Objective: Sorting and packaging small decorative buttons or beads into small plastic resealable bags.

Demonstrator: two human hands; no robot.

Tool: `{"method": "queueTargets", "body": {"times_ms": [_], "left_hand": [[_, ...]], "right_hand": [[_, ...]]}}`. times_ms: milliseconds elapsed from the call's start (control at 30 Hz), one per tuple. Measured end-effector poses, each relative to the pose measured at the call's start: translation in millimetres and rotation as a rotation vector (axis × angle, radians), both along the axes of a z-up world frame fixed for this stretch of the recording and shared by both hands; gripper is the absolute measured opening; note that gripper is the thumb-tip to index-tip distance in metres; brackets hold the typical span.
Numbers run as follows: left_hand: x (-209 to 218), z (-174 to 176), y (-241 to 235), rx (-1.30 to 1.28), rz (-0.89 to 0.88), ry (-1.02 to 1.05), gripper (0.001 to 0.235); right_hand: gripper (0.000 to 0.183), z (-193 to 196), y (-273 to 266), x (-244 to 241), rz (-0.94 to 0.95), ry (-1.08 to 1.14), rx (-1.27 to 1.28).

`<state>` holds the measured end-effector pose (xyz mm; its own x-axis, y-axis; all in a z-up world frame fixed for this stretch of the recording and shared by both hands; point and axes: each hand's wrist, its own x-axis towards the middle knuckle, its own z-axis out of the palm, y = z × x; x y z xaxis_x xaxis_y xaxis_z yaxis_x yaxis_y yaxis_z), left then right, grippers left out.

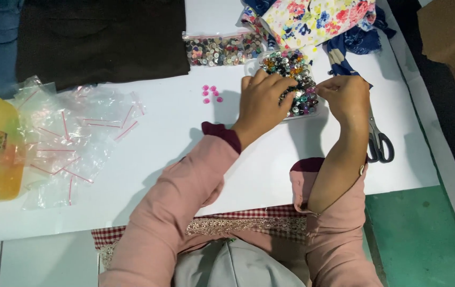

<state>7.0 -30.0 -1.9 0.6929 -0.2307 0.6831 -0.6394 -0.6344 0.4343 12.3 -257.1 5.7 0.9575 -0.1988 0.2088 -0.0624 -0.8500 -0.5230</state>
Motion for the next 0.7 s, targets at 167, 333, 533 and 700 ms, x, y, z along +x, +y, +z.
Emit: {"method": "queueTargets", "body": {"times_ms": [167, 333, 533, 700], "left_hand": [[11.8, -6.0, -35.7, 0.098, 0.005, 0.114, 0.016], [19.5, -10.0, -47.8, 0.100, -0.006, 0.141, 0.006], [25.6, -14.0, -48.3, 0.080, -0.024, 0.179, 0.009], [31.8, -16.2, -40.1, 0.106, -0.057, 0.193, 0.009]], "right_hand": [[0.009, 1.2, -1.4, 2.3, 0.039, 0.018, 0.014], [0.019, 18.9, 15.6, -4.2, 0.084, 0.036, 0.076], [0.019, 21.4, 17.3, -2.2, 0.113, 0.074, 0.092], [0.017, 8.7, 13.8, 2.9, 0.133, 0.085, 0.103]]}}
